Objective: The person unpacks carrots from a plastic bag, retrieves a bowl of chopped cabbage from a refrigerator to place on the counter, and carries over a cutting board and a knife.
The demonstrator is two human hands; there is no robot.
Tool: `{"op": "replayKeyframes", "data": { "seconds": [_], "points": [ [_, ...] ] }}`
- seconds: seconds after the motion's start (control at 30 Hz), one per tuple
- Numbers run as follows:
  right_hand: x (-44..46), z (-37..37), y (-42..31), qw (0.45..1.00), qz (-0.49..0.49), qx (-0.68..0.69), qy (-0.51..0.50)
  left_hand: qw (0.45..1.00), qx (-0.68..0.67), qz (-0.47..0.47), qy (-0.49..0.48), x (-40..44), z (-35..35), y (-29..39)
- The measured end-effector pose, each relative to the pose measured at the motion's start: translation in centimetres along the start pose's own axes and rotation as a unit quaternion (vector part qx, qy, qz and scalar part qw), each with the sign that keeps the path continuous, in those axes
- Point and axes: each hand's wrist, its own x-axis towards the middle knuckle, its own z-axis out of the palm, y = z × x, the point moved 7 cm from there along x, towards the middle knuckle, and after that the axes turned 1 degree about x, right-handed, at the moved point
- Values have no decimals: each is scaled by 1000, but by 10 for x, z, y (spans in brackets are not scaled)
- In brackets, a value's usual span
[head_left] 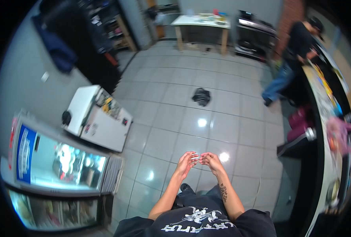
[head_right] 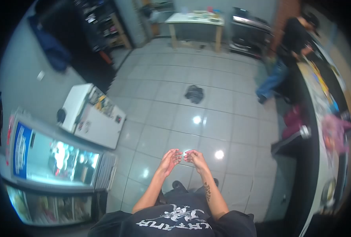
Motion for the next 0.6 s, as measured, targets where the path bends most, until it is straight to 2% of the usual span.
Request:
{"op": "replayKeyframes", "data": {
  "seconds": [0.1,0.23,0.27,0.3,0.47,0.6],
  "points": [
    [57,89,11,992,42,-47,-106,994,-56,57,76,3,-74,55],
    [133,182,13,972,60,-149,-173,964,-147,144,166,13,-160,114],
    [162,224,25,967,68,-154,-189,948,-178,165,204,12,-208,137],
    [187,237,25,962,73,-168,-205,931,-199,191,240,22,-228,149],
    [323,281,14,945,132,-195,-227,909,-230,222,266,102,-302,226],
    [431,335,-49,937,138,-210,-243,898,-229,235,294,173,-337,320]
  ]
}}
